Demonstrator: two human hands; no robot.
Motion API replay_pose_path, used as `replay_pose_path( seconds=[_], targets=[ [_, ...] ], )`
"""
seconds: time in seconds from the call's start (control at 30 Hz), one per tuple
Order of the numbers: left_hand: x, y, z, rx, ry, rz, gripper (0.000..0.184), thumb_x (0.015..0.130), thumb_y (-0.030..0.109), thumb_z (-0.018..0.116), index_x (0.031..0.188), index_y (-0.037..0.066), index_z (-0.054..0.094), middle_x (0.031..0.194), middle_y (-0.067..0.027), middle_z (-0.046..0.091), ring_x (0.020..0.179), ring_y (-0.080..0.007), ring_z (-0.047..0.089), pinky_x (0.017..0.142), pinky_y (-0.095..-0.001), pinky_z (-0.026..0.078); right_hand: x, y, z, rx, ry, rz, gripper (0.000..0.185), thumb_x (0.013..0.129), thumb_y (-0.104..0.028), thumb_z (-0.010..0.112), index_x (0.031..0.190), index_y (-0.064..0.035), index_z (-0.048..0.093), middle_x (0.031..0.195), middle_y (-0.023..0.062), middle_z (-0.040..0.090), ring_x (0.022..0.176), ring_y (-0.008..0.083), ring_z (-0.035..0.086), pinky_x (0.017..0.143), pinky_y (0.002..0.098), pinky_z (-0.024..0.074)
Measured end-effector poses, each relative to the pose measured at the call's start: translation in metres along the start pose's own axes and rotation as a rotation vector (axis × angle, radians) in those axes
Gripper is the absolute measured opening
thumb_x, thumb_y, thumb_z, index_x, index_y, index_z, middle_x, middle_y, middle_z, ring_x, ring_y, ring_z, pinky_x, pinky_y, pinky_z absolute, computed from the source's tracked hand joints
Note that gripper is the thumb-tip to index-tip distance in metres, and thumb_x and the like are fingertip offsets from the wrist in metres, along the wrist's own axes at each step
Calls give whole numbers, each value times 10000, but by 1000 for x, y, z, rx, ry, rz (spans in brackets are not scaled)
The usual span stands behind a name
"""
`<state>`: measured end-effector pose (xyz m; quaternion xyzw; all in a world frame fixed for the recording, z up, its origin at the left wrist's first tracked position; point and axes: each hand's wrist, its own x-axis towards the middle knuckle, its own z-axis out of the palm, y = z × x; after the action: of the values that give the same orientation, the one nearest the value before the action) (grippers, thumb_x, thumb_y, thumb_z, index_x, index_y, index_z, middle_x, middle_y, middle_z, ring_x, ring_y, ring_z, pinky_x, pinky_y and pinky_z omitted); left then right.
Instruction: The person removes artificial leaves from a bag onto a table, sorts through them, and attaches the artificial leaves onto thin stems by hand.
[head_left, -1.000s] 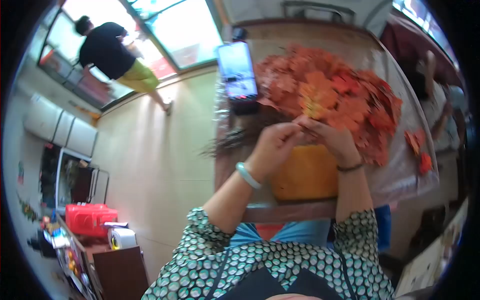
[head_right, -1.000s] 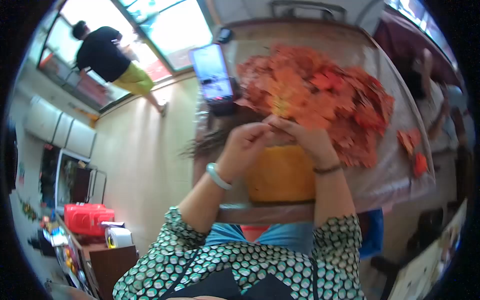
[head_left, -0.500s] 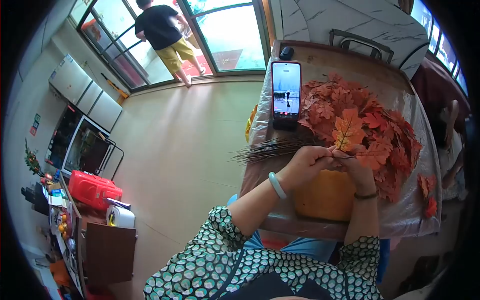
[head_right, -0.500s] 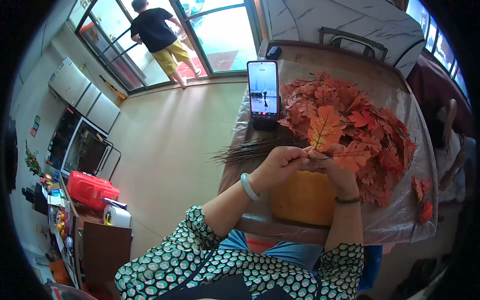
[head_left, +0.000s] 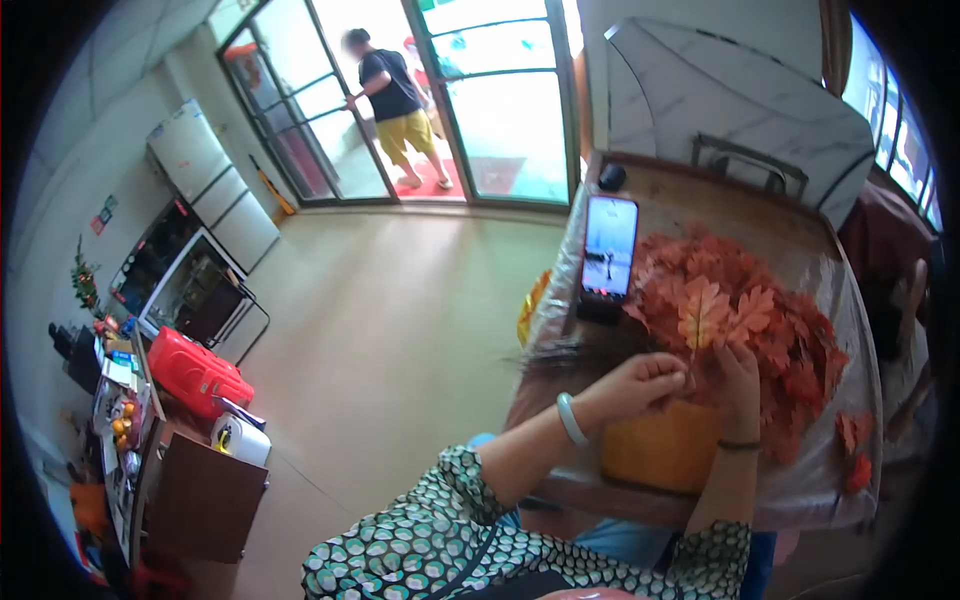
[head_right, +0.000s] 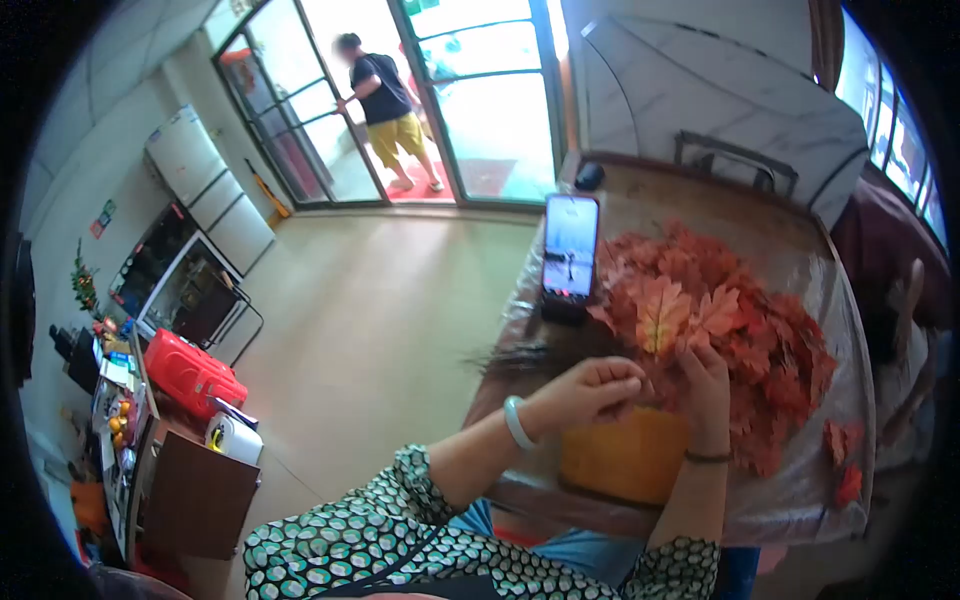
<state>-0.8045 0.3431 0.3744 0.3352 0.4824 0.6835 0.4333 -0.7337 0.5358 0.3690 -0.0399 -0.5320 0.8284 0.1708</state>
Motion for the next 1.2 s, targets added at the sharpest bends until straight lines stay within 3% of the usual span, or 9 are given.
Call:
replay_pose_path(
  seconds=[0.2, 1.2],
  targets=[
    [11, -21, -2, -116, 55, 38, 151, 979, 158, 512, 1089, 77, 575, 718, 43, 550, 589, -28, 492, 530, -181, 385, 4, 11, -12, -18, 52, -47, 134, 948, -135, 567, 916, -15, 618, 805, 71, 660, 706, 146, 633, 641, 272, 521],
    [17, -30, -10, -32, 129, -12, 125, 976, 159, 511, 1032, 56, 556, 691, 13, 562, 564, -45, 529, 491, -182, 423, 9, 20, -24, -88, 112, -5, 126, 936, -151, 599, 948, -31, 635, 830, 44, 667, 724, 112, 634, 643, 233, 526]
  ],
)
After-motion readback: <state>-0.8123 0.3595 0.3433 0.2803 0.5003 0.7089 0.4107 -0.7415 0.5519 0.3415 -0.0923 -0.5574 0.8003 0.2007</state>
